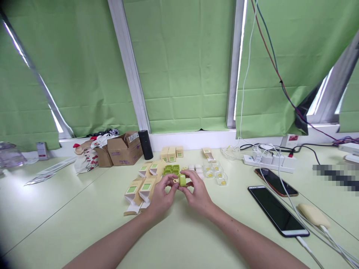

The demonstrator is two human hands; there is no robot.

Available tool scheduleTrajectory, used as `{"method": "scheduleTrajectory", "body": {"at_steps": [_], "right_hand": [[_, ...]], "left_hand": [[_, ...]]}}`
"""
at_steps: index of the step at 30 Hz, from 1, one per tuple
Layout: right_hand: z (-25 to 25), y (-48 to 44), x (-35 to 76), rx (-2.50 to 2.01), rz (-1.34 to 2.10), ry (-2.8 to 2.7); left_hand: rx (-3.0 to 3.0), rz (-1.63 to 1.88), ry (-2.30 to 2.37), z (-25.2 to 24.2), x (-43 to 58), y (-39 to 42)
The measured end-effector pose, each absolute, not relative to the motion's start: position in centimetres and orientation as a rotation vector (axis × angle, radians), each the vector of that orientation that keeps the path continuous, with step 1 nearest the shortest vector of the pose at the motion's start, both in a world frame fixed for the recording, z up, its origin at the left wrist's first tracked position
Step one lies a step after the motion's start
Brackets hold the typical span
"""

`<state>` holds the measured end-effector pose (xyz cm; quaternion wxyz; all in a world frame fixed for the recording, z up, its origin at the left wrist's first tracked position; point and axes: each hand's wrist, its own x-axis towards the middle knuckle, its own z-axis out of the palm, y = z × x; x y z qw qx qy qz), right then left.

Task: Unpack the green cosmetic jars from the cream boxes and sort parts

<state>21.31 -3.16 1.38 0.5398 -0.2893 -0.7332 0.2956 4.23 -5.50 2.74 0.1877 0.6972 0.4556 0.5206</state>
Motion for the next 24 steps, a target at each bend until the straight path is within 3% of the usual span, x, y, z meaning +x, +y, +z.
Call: {"method": "scheduleTrajectory", "body": {"at_steps": [24], "right_hand": [[1.11,-3.31,21.63,-0.572,0.598,-1.807]], "left_hand": [[1.718,1.511,1.128,2.77,4.52,-5.55]]}}
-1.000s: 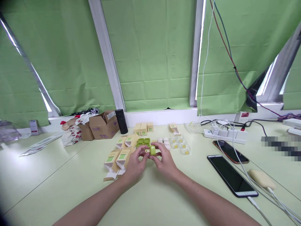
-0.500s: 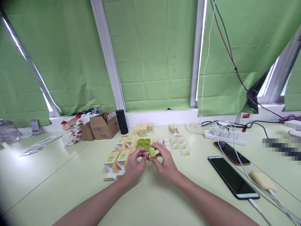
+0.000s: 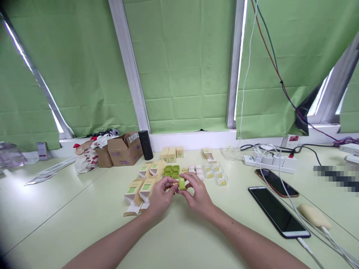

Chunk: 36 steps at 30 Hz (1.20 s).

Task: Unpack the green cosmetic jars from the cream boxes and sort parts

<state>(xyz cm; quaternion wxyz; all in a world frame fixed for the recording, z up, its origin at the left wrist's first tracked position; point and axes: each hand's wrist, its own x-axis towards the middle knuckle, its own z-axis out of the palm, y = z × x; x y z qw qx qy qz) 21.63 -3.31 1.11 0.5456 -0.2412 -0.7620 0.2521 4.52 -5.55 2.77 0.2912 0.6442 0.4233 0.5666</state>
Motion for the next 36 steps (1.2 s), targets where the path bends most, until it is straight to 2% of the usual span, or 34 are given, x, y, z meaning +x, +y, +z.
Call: {"method": "scheduleTrajectory", "body": {"at_steps": [9,20,36], "right_hand": [[1.27,-3.33,21.62,-0.568,0.644,-1.801],[1.71,-3.43,21.45,-0.553,0.87,-1.678],[1.7,-3.11,21.9,-0.657,0.468,-1.754]], "left_hand": [[1.622,1.476,1.089,2.62,4.43,-5.33],[1.745,1.532,1.103,2.47,4.45,-5.23],[1.915,1.553,1.288,2.95,4.24,-5.27]]}}
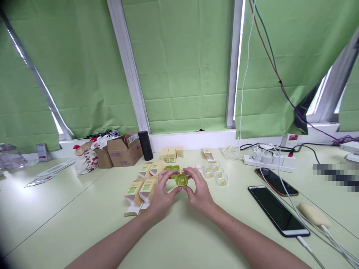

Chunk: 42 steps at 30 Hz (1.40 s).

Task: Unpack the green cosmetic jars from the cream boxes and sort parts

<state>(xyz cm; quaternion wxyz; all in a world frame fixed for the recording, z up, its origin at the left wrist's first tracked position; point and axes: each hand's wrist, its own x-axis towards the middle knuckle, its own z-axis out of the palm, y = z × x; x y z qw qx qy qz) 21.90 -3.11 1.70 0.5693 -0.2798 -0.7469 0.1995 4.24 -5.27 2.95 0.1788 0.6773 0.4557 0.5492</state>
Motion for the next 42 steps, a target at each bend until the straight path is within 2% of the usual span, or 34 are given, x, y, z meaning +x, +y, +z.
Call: {"method": "scheduleTrajectory", "body": {"at_steps": [10,17,22,42], "right_hand": [[2.2,-3.5,22.1,-0.614,0.421,-1.753],[2.0,-3.2,22.4,-0.654,-0.061,-1.75],[1.7,-3.2,22.3,-0.679,-0.258,-1.797],[1.8,-3.2,22.1,-0.722,-0.312,-1.818]], "left_hand": [[1.947,1.6,1.308,2.9,4.2,-5.1],[2.106,1.613,1.305,2.4,4.2,-5.3],[2.265,1.593,1.268,1.9,4.3,-5.4],[2.491,1.608,1.215,1.8,4.3,-5.5]]}}
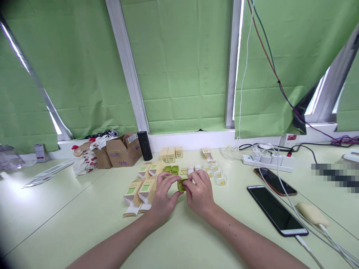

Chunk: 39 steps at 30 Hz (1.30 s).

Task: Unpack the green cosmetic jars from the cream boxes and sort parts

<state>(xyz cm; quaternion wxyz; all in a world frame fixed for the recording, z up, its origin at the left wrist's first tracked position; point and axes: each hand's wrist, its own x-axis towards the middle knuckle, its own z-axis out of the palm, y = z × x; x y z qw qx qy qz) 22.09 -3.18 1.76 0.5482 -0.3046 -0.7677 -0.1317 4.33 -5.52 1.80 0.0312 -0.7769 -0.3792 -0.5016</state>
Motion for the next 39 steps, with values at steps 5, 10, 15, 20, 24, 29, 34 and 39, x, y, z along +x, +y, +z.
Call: {"method": "scheduleTrajectory", "body": {"at_steps": [5,10,15,20,24,29,34,39], "right_hand": [[1.64,-3.02,22.06,-0.693,-0.305,-1.833],[1.66,-2.99,21.96,-0.696,-0.318,-1.856],[1.47,-2.83,21.98,-0.709,-0.336,-1.874],[1.61,-2.94,22.0,-0.704,-0.343,-1.879],[1.8,-3.08,21.98,-0.696,-0.349,-1.88],[1.72,-3.03,21.98,-0.703,-0.35,-1.883],[1.63,-3.06,22.0,-0.692,-0.357,-1.884],[1.62,-3.09,21.96,-0.686,-0.359,-1.884]], "left_hand": [[-2.388,-1.557,-1.162,1.61,4.3,-5.37],[-2.374,-1.559,-1.153,1.79,4.29,-5.39],[-2.357,-1.555,-1.156,1.78,4.26,-5.35],[-2.374,-1.535,-1.197,1.58,4.21,-5.23],[-2.369,-1.529,-1.202,1.56,4.2,-5.21],[-2.35,-1.535,-1.193,1.57,4.24,-5.18],[-2.345,-1.541,-1.21,1.64,4.27,-5.22],[-2.349,-1.542,-1.221,1.66,4.23,-5.23]]}}
